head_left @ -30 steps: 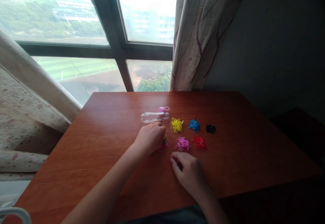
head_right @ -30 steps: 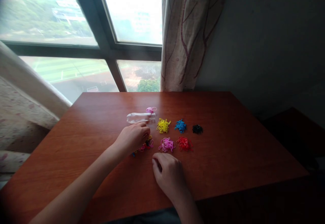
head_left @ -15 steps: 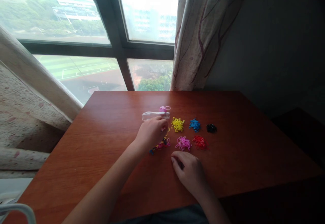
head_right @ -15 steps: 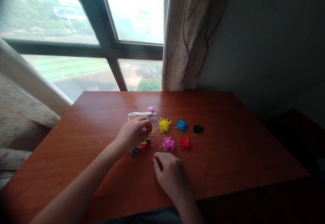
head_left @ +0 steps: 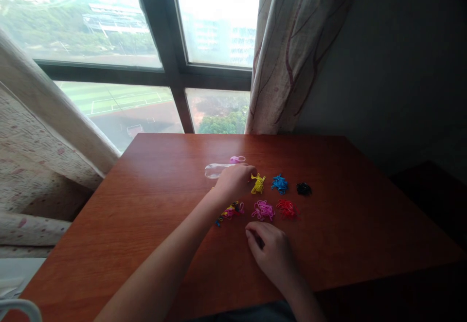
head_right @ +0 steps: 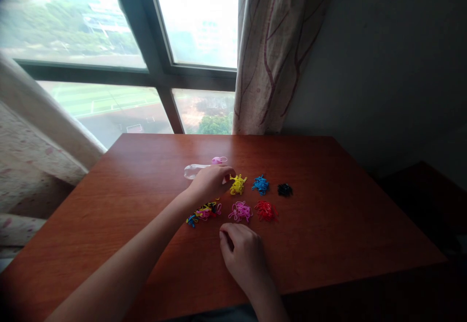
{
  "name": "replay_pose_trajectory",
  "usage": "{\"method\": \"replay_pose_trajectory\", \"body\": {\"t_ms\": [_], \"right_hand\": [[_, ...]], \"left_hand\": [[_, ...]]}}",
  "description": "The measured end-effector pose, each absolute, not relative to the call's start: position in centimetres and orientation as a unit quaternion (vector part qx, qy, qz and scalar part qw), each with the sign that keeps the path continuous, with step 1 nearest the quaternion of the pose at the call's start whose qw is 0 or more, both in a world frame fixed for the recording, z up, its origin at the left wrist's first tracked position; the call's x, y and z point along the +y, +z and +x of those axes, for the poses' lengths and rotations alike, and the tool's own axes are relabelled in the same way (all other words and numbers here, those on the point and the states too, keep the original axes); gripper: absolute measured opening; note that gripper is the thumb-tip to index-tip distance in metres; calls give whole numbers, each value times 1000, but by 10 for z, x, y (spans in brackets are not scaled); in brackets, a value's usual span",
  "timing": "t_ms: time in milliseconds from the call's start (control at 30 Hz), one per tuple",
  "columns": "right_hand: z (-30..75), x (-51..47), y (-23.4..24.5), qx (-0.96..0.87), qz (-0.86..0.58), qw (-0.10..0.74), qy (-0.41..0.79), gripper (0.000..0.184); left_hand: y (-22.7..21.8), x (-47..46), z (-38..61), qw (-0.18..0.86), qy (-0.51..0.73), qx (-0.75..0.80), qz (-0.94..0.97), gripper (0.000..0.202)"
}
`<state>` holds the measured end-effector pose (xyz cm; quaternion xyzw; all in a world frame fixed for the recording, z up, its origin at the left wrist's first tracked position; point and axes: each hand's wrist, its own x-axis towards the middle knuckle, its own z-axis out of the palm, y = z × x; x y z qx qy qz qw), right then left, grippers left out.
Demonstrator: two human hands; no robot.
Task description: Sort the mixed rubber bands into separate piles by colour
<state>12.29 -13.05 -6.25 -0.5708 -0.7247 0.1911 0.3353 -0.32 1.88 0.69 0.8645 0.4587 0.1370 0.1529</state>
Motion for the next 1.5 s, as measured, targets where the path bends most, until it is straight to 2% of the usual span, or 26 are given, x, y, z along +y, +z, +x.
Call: {"method": "replay_pose_trajectory", "body": {"t_ms": [200,367,500,667,867,1033,1267,1400,1500], "right_hand": [[121,-130,-62,-721,-579,325,196,19],[118,-130,-62,-723,-593,309,175,19],[113,-128,-64,-719,-612,300,140,19],[101,-115,-63,-702,-634,305,106,17],[90,-100,-55,-712,-655,245,64,14],[89,-96,-53,-709,-662,235,55,11],[91,-99,-48,-703,-641,297,85,14],[93,-107,-45,-683,-618,355,157,16],[94,-111,-46,-670,-616,362,201,17]], "left_hand": [[7,-13,-47,167,180,457,855,16],[-7,-47,-83,253,279,485,789,14],[-20,-76,-98,272,324,524,739,18],[-33,-96,-106,293,331,546,712,18],[-34,-96,-106,308,334,547,703,18],[-37,-97,-106,319,332,543,703,17],[-37,-97,-106,307,324,538,715,15],[-39,-97,-106,297,328,531,722,15],[-41,-97,-106,295,330,528,725,14]]}}
